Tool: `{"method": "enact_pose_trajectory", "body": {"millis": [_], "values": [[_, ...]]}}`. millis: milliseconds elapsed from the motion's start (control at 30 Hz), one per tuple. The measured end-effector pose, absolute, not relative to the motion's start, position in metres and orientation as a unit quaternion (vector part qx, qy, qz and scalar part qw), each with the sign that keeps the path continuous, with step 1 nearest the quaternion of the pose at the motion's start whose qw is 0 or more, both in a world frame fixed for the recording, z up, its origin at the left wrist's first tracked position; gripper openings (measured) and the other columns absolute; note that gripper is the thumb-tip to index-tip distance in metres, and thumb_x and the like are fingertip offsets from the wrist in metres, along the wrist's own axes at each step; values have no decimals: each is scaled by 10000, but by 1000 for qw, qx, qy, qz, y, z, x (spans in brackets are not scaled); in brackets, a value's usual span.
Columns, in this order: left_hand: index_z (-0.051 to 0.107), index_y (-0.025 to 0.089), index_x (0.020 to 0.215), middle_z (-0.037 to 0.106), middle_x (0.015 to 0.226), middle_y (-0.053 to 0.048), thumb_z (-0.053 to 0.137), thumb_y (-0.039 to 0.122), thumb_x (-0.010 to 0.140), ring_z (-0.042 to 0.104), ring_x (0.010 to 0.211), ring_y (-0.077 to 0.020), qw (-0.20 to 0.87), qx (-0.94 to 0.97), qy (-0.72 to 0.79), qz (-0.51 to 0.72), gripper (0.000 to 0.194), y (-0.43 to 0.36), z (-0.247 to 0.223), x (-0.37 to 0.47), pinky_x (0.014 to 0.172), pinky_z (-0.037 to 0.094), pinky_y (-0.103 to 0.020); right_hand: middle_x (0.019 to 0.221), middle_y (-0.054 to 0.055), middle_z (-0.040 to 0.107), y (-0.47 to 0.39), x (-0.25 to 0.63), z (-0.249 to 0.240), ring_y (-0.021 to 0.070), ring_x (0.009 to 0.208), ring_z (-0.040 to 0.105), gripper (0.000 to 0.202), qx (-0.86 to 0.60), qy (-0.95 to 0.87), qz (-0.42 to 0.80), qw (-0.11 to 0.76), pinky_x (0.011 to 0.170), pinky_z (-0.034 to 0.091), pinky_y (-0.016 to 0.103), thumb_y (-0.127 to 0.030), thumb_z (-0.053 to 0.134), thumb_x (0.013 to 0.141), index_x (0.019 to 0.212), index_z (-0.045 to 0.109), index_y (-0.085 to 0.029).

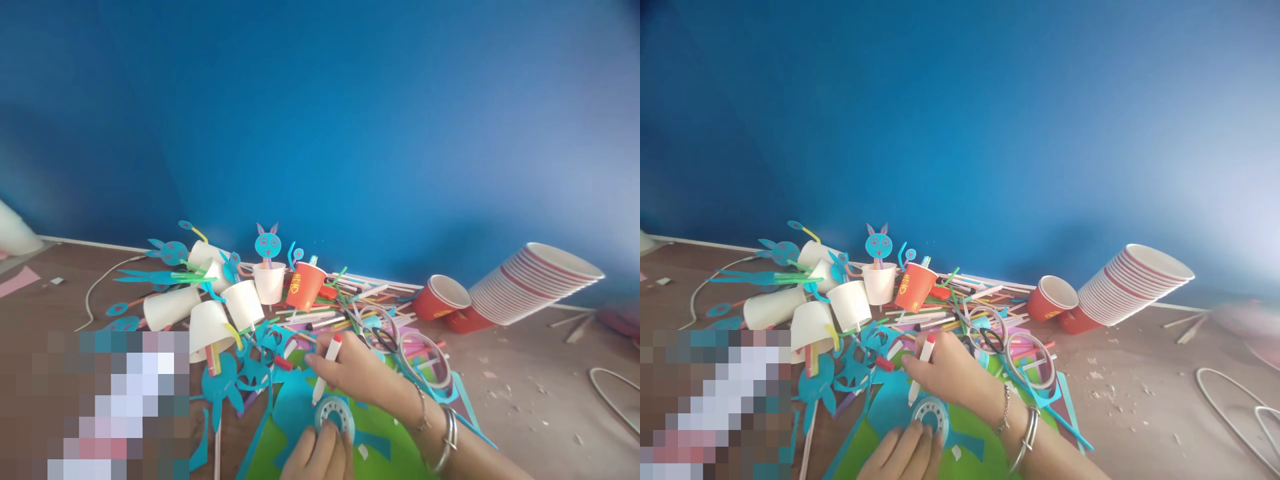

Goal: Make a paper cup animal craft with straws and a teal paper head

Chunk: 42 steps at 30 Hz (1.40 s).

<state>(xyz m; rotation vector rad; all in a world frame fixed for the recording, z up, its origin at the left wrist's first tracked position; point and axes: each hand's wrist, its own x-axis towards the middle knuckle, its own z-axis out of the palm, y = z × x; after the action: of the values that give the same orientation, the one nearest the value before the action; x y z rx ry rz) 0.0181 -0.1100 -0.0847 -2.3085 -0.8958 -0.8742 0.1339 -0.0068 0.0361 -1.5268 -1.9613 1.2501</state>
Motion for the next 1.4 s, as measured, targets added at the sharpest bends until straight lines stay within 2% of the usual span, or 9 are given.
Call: {"method": "enact_pose_trajectory", "body": {"millis": [100,233,333,500,633,767,933,1233,1400], "values": [[680,134,1008,734,798,-67,509,189,909,641,756,-160,284,-842,-328,-321,205,-110,-84,22,690,456,-256,398,-60,473,-7,132,38,92,398,375,327,-536,-708,425,176,411,240,243,-230,572,772,496,399,-216],[704,119,926,737,789,-70,596,164,830,622,705,-152,331,-833,-336,-288,151,-116,-84,24,528,380,-248,416,-58,459,-8,130,40,92,413,362,338,-520,-728,413,168,417,227,246,-216,563,774,497,369,-214],[705,127,943,732,790,-84,618,217,798,615,721,-174,341,-837,-341,-259,192,-119,-82,26,479,319,-264,427,-64,414,-9,129,41,85,425,330,344,-504,-745,406,159,417,208,244,-207,557,779,503,352,-210],[688,146,1018,714,844,-86,617,276,781,595,745,-182,347,-843,-346,-222,279,-121,-81,26,530,326,-281,433,-78,307,-9,126,44,76,430,245,375,-475,-782,383,131,415,169,246,-207,554,791,502,314,-205],[688,126,1001,713,853,-99,595,282,797,576,709,-175,339,-849,-339,-223,273,-121,-76,23,548,321,-296,422,-82,277,-7,121,48,73,427,221,406,-468,-796,367,108,426,160,257,-204,549,802,490,289,-201],[671,104,1072,720,915,-128,574,275,827,597,817,-209,339,-861,-332,-182,314,-123,-62,20,586,343,-298,420,-89,250,-4,118,50,72,423,205,418,-473,-808,343,78,436,154,263,-210,560,805,506,269,-203],[645,75,1146,725,978,-162,576,263,841,609,844,-231,333,-870,-331,-150,365,-125,-45,18,615,373,-310,425,-87,253,-2,115,49,73,427,223,401,-473,-815,334,30,444,161,266,-194,563,786,513,271,-202],[657,69,1138,736,979,-165,572,175,855,624,855,-227,300,-887,-322,-141,313,-125,-40,17,595,384,-295,436,-86,245,0,109,52,76,438,198,390,-473,-820,321,23,437,153,259,-201,561,778,512,276,-199],[659,69,1134,735,985,-164,566,142,864,618,855,-220,295,-890,-318,-137,295,-124,-38,16,584,372,-291,441,-79,291,5,111,50,78,432,253,366,-470,-812,345,32,431,186,243,-179,543,771,498,299,-195]]}}
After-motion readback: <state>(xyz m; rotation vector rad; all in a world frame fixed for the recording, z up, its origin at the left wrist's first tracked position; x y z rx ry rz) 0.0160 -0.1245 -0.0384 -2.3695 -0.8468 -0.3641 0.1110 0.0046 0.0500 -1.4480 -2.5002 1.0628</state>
